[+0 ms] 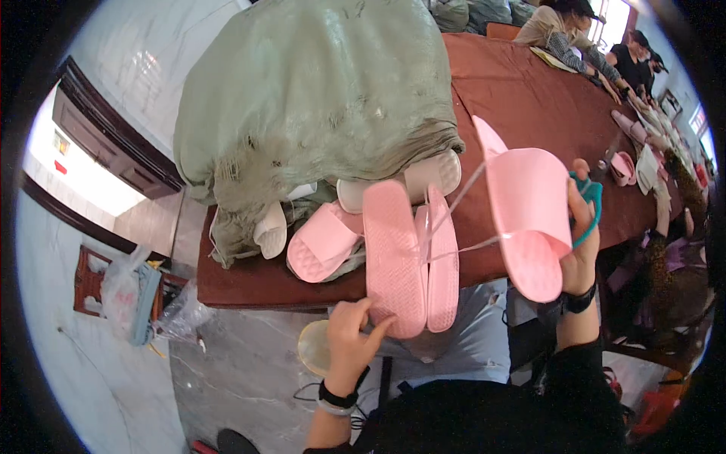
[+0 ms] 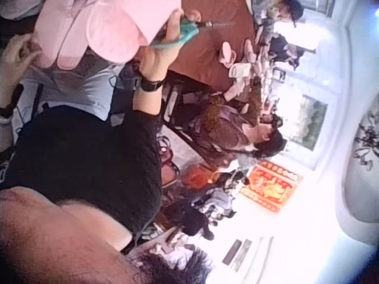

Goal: Trimming excess threads and plastic connectors from slippers using scissors and organizing them for packaging.

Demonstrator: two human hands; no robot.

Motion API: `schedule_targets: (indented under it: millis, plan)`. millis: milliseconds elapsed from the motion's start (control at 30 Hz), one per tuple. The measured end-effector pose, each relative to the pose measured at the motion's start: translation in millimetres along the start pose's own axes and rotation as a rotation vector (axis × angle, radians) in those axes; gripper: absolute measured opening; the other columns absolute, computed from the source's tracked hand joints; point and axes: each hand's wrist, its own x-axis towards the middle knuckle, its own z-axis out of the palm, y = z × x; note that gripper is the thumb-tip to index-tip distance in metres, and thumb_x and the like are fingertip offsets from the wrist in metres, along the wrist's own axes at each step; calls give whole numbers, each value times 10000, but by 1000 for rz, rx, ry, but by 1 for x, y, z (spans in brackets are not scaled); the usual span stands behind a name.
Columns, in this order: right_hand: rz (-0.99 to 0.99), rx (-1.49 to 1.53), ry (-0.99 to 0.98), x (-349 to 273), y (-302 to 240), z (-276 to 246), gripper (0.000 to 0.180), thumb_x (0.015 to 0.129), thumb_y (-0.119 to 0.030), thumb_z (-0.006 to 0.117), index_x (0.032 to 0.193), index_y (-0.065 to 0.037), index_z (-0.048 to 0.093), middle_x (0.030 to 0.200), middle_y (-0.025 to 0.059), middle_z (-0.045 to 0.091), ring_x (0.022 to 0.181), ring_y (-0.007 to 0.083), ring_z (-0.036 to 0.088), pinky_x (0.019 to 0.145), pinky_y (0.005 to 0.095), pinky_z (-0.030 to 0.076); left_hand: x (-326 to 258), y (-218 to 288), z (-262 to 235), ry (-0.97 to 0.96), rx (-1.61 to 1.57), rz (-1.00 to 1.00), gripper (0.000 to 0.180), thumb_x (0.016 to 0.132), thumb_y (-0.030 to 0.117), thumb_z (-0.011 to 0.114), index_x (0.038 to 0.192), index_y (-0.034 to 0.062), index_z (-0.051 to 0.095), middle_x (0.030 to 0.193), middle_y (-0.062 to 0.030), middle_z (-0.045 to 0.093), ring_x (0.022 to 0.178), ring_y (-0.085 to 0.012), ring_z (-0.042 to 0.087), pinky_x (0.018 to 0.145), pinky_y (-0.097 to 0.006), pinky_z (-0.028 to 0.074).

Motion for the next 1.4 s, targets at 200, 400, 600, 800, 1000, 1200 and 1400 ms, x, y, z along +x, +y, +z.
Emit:
schedule_targets:
  millis: [200,400,600,800,1000,1200,1400]
  plan:
    - [13,304,158,1,0,-55,395,965,-209,420,1273,39,434,1194,118,516,1092,158,490,897,318,417,32,22,-10,133,-175,399,381,666,138,749,996,29,593,1074,-161,550,982,-303,528,848,-375,431]
    - [-256,-620,268,0,-16,-60,438,951,-193,454,1302,63,395,1238,126,506,1095,162,503,918,300,413,76,39,-11,221,-50,331,361,740,146,673,1057,-2,584,1097,-177,569,1066,-351,500,945,-406,364]
    - [255,114,437,10,-15,-65,437,912,-222,516,1241,57,449,1225,112,484,1069,182,511,867,300,442,118,33,-17,93,-143,399,144,827,98,547,913,29,640,797,-115,639,726,-252,596,689,-346,451]
    - [-172,-295,-175,-5,-10,-58,516,806,-13,605,1292,-5,432,1411,157,306,1224,282,424,977,375,389,109,77,-53,101,-716,84,191,908,104,418,872,-8,569,815,-37,591,630,-68,516,562,-195,405]
    - [599,470,286,24,20,-49,374,917,-198,510,1273,-90,466,1131,33,544,1084,150,524,916,309,437,93,42,-94,496,-579,516,410,932,344,446,682,18,440,714,-43,481,629,-107,400,569,-241,319]
    - [-57,-381,108,23,-2,-35,409,897,-181,520,1267,-16,462,1171,115,548,1095,216,526,932,333,415,77,-7,-137,768,-194,340,269,909,139,438,673,16,406,657,-38,388,610,-141,363,560,-264,282]
    - [394,620,310,48,-34,-31,178,907,-168,533,1063,-81,533,1007,47,598,916,147,592,794,311,499,71,47,-117,719,466,666,320,755,308,674,930,52,595,783,-79,515,720,-249,480,636,-367,358]
